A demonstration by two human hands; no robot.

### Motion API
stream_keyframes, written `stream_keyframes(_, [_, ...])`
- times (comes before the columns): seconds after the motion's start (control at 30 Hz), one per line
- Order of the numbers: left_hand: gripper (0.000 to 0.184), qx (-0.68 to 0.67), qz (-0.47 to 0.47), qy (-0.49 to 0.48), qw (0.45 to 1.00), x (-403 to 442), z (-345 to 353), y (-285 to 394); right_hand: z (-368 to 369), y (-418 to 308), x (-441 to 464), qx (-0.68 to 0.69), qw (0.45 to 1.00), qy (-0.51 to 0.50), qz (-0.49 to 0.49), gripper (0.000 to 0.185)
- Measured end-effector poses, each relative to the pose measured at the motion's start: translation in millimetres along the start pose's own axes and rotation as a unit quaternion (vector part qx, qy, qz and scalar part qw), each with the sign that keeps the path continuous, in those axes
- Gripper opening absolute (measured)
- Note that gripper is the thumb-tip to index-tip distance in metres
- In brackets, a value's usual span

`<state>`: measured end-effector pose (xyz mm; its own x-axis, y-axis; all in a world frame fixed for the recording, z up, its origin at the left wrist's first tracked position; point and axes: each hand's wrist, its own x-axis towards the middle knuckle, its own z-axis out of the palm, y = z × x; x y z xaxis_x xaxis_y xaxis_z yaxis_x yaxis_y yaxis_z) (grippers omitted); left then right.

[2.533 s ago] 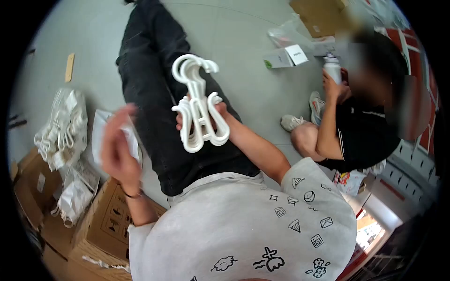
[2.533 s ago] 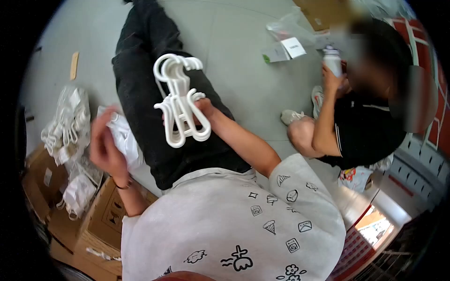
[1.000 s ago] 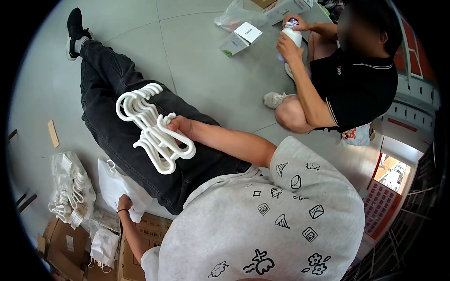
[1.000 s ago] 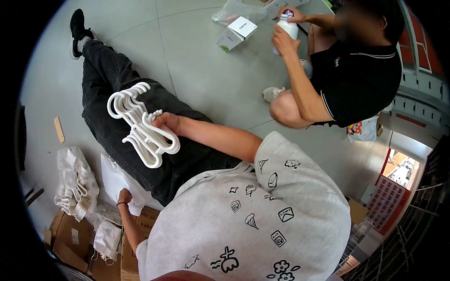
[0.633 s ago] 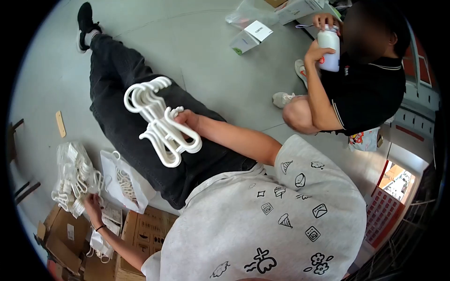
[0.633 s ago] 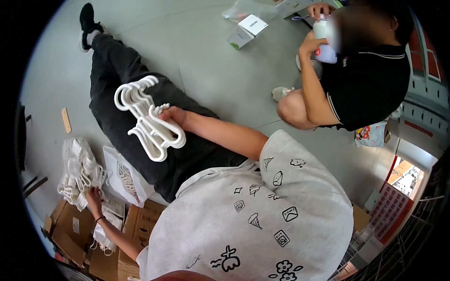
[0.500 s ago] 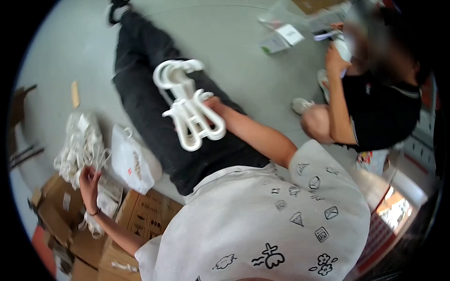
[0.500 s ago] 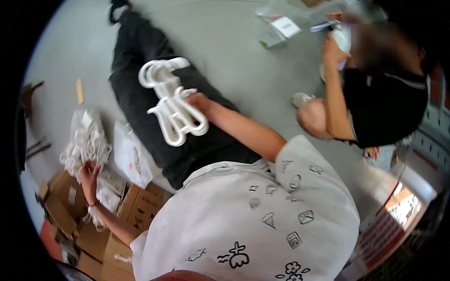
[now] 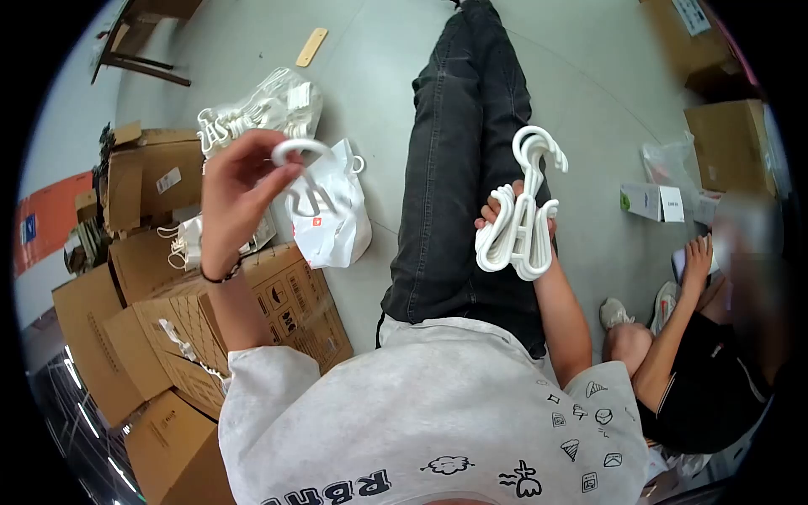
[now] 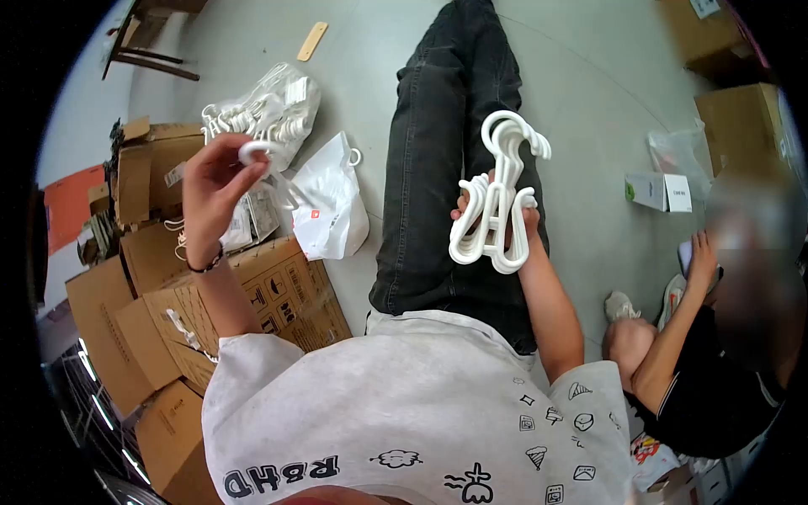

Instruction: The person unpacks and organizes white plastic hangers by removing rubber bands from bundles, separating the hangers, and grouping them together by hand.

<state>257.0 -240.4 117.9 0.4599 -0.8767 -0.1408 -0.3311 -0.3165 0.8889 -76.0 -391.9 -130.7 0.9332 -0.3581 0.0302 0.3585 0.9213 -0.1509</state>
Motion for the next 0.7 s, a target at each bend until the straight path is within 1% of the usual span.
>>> stream_keyframes(0.03, [0.025,-0.035,-0.031,-0.008,0.999,1.8,7.5,2.7,-0.3,0.9,0.7,0.003,1.000,-0.017,0.001,0.059])
stream_keyframes(0.07, [0.024,-0.051,-0.029,-0.031,0.998,3.0,12.9,6.9,-1.4,1.0,0.8,-0.002,1.000,-0.016,0.010,0.060])
stream_keyframes(0.1, [0.024,-0.054,-0.028,-0.032,0.998,3.9,19.9,7.5,0.3,-0.9,-0.6,-0.008,1.000,-0.011,0.016,0.062])
stream_keyframes(0.17, [0.023,-0.129,-0.043,-0.060,0.989,7.7,42.5,6.6,1.5,-0.7,-5.1,0.003,0.999,0.020,0.030,0.064])
stream_keyframes(0.2, [0.022,-0.163,-0.042,-0.058,0.984,9.4,60.3,5.9,4.1,-0.6,-6.5,0.009,0.999,0.040,0.035,0.066])
stream_keyframes(0.23, [0.022,-0.178,-0.042,-0.076,0.980,13.4,78.3,5.2,-6.9,-1.0,-7.5,0.021,0.998,0.015,0.049,0.069])
stream_keyframes(0.3, [0.022,-0.240,-0.044,-0.100,0.965,19.3,110.5,6.7,-14.8,-6.6,-10.5,0.005,0.998,0.001,0.064,0.075])
stream_keyframes(0.33, [0.022,-0.264,-0.059,-0.105,0.957,21.1,127.1,6.8,-31.3,-4.8,-14.9,0.010,0.998,0.008,0.058,0.077])
stream_keyframes(0.4, [0.022,-0.289,-0.077,-0.077,0.951,25.3,159.2,8.9,-52.9,1.0,-20.2,0.014,0.998,0.021,0.051,0.084])
stream_keyframes(0.43, [0.022,-0.295,-0.082,-0.062,0.950,27.4,173.0,9.3,-47.1,-2.4,-21.6,-0.006,0.996,0.051,0.068,0.086])
stream_keyframes(0.5, [0.022,-0.300,-0.072,0.004,0.951,28.1,203.3,11.5,-47.9,-0.5,-19.4,0.022,0.997,0.040,0.065,0.085])
stream_keyframes(0.53, [0.021,-0.267,-0.047,0.036,0.962,30.6,218.0,3.0,-39.3,-4.1,-21.9,0.042,0.994,0.063,0.077,0.083])
stream_keyframes(0.57, [0.021,-0.226,-0.055,0.078,0.969,29.4,231.4,-2.4,-39.6,-4.5,-22.9,0.043,0.993,0.074,0.076,0.082])
stream_keyframes(0.6, [0.022,-0.148,-0.002,0.113,0.982,28.1,244.4,-13.4,-39.6,-3.5,-23.1,0.033,0.994,0.077,0.076,0.080])
stream_keyframes(0.67, [0.021,-0.004,0.090,0.171,0.981,25.7,268.5,-34.9,-49.6,-1.7,-26.8,0.037,0.993,0.088,0.069,0.072])
stream_keyframes(0.7, [0.022,0.022,0.075,0.177,0.981,21.2,275.1,-30.9,-53.1,0.5,-28.5,0.022,0.990,0.124,0.067,0.066])
